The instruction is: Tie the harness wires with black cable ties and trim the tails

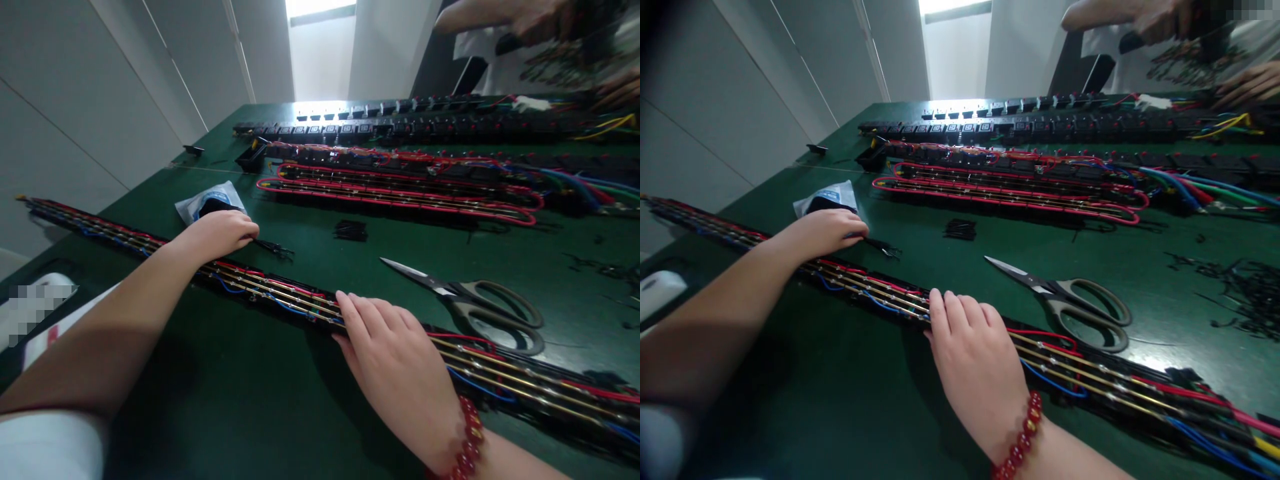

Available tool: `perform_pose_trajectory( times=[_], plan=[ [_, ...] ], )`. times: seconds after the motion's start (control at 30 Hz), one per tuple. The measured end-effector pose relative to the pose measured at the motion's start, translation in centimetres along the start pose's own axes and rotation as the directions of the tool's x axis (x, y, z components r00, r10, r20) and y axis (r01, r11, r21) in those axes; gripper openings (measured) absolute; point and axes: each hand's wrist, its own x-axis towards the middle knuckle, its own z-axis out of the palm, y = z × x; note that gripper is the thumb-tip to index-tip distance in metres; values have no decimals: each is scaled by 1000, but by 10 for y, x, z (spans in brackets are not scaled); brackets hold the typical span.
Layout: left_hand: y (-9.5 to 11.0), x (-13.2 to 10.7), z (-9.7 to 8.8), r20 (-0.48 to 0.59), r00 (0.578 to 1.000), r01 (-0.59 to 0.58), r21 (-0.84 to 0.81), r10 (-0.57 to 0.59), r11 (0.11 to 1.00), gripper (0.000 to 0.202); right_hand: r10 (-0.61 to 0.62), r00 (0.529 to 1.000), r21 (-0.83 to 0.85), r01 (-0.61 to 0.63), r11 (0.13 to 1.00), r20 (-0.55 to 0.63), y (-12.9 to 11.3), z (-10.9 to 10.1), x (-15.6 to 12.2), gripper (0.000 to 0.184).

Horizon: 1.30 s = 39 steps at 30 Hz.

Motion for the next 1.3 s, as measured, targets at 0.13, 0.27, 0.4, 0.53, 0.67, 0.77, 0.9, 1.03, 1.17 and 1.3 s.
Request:
perform_pose_trajectory(
  times=[0.13, 0.27, 0.4, 0.53, 0.67, 0.77, 0.9, 1.03, 1.17, 1.3],
  plan=[
    [10, 2, -2, 11, 1000, -11, -23, 11, 1000, 31, 3, 1000, -9, -3, 1000, 24, 0, 0, 0, 39],
    [5, -3, -16, 27, 999, 28, -31, -27, 999, 37, 4, 1000, -7, -4, 1000, 15, 0, 0, 0, 39],
    [-7, -10, -24, 30, 993, 114, -13, -113, 993, 43, -4, 1000, -4, 4, 1000, 1, 1, 0, 0, 38],
    [-6, -6, -16, 97, 989, 111, -30, -108, 993, 43, -6, 1000, 0, 6, 1000, 0, 1, 0, -1, 38],
    [0, 1, -5, 123, 989, 90, -39, -85, 995, 39, -3, 1000, 3, 3, 1000, 1, 1, 0, -1, 38],
    [2, 3, -2, 99, 992, 78, -42, -74, 996, 35, -5, 1000, 3, 5, 1000, 6, 1, 0, -1, 38],
    [6, 3, -1, 71, 996, 51, -39, -48, 998, 28, 2, 1000, 9, -2, 1000, 0, 0, 0, 0, 38],
    [13, 4, -2, 50, 999, 18, -62, -15, 998, 26, 0, 1000, 8, 0, 1000, -8, 0, 0, 0, 36],
    [18, 3, -5, 30, 1000, -4, -98, 7, 995, 26, -4, 1000, 1, 4, 1000, -2, 1, -1, 0, 36],
    [15, 1, -6, 9, 999, 33, -111, -32, 993, 29, -4, 1000, 9, 4, 1000, -5, 1, 0, 0, 37]
  ],
)
